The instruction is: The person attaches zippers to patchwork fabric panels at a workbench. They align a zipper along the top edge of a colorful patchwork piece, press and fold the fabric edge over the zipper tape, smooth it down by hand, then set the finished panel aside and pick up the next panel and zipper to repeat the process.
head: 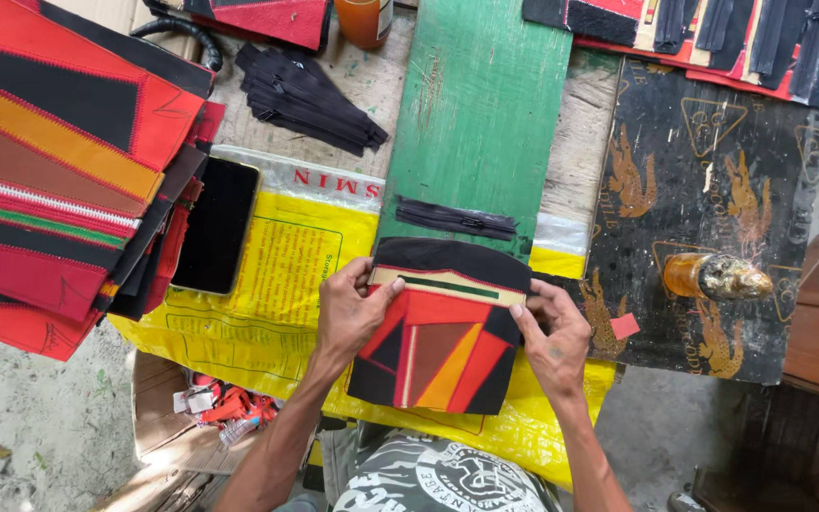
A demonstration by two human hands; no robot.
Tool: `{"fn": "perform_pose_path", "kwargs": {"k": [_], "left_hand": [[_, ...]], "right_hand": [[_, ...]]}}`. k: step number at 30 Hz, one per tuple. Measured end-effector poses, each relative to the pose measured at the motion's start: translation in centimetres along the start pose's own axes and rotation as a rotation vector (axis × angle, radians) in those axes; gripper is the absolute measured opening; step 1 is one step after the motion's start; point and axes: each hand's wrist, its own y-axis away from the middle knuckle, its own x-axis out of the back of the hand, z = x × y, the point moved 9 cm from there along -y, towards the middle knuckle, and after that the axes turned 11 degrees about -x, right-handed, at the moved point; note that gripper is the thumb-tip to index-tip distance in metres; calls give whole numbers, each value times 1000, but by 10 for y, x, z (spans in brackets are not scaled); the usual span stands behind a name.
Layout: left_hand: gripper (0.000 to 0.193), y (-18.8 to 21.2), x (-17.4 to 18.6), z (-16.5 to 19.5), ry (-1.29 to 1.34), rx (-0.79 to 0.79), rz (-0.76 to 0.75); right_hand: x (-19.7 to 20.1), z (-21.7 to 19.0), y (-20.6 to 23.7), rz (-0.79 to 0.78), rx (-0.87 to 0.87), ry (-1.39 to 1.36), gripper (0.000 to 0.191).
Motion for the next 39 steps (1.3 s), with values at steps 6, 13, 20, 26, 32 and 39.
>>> {"fn": "perform_pose_path", "kwargs": {"k": [6,13,20,26,32,39], "left_hand": [[34,-15,5,18,146,-69,70],[34,-19,3,14,167,-25,46],[32,-20,3,9,189,-14,39],[36,-20,3,2,264,-30,5],[35,-18,7,2,218,-64,29],[35,-19,8,-4,192,-38,16]], "right_hand": [[-5,-9,-12,14,28,41,35],[1,-9,-21,41,7,40,33],[3,-10,-31,4,-7,64,42],[2,-11,-32,-20,-19,67,46],[-2,-12,-30,-27,-15,62,45],[-4,-7,-32,-21,-32,64,46]]}}
